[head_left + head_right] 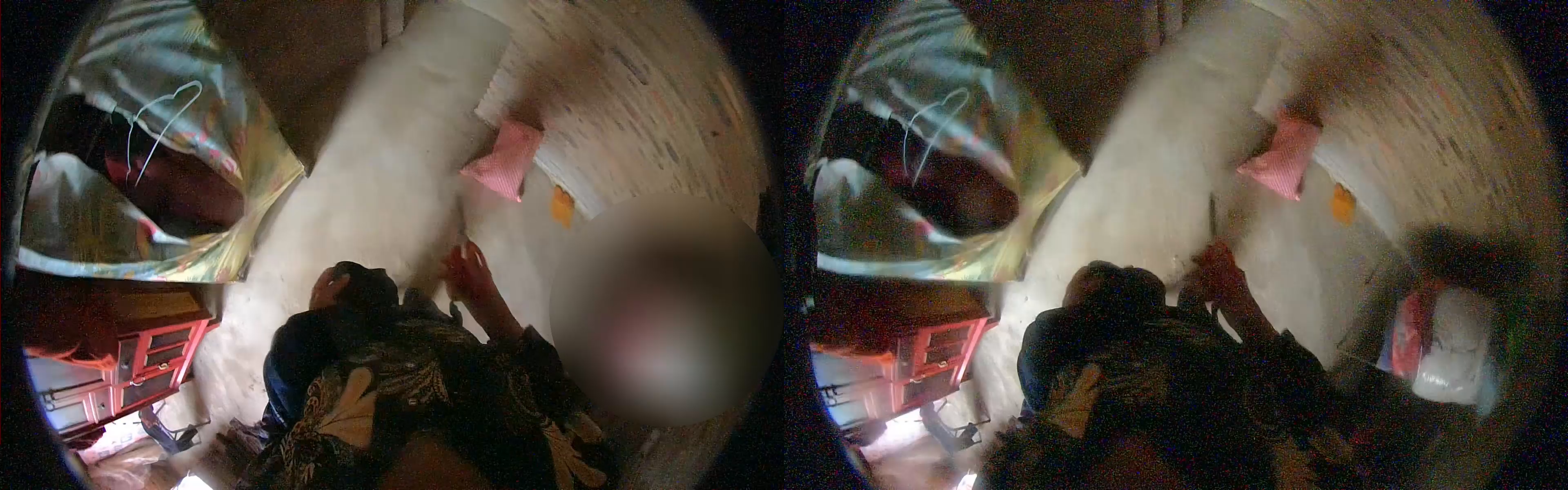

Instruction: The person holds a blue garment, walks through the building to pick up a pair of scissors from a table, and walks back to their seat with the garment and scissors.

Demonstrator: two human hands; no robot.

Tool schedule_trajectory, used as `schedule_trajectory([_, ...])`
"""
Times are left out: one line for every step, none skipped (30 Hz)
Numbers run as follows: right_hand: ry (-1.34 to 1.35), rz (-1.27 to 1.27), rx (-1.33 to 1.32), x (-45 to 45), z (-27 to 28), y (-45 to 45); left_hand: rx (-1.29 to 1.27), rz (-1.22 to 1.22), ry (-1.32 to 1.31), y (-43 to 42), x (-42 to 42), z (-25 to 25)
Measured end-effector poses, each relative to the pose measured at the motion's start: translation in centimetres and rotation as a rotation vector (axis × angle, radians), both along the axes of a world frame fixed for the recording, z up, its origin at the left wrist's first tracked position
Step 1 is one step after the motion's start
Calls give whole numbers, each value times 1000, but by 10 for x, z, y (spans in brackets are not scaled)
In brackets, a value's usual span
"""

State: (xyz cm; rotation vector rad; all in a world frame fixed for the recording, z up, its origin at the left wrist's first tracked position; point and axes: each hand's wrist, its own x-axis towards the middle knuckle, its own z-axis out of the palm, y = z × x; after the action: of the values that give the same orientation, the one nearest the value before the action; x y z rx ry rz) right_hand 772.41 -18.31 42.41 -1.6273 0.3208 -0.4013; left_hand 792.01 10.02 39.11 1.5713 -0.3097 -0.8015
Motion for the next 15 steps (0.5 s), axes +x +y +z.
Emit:
schedule_trajectory([-192,92,218,46,15,-11,5,-4,-4,-11,26,0])
schedule_trajectory([-15,104,351,80,35,-24,118,-4,-105,-27,54,-1])
schedule_trajectory([170,103,495,117,63,-36,230,-9,-204,-45,77,-2])
schedule_trajectory([347,87,632,154,91,-47,58,163,189,-68,92,7])
schedule_trajectory([336,152,481,182,108,-54,416,-42,-54,-85,128,22])
schedule_trajectory([318,206,330,210,126,-60,422,-54,-55,-99,152,18])
schedule_trajectory([235,143,563,239,141,-69,322,-45,13,-115,175,12])
schedule_trajectory([146,79,788,267,146,-81,218,-35,79,-133,201,5])
schedule_trajectory([138,72,784,294,138,-97,111,-27,142,-152,231,0])
schedule_trajectory([146,-7,806,319,121,-112,5,-22,205,-170,263,-1])
schedule_trajectory([152,-86,825,345,104,-128,3,-38,205,-191,298,2])
schedule_trajectory([134,-127,848,365,90,-149,-8,-40,247,-213,332,7])
schedule_trajectory([85,-156,881,377,72,-172,-18,-37,287,-234,363,10])
schedule_trajectory([14,-184,921,389,52,-195,-11,-47,288,-258,389,13])
schedule_trajectory([-72,-218,979,396,31,-215,-1,-25,262,-285,409,18])
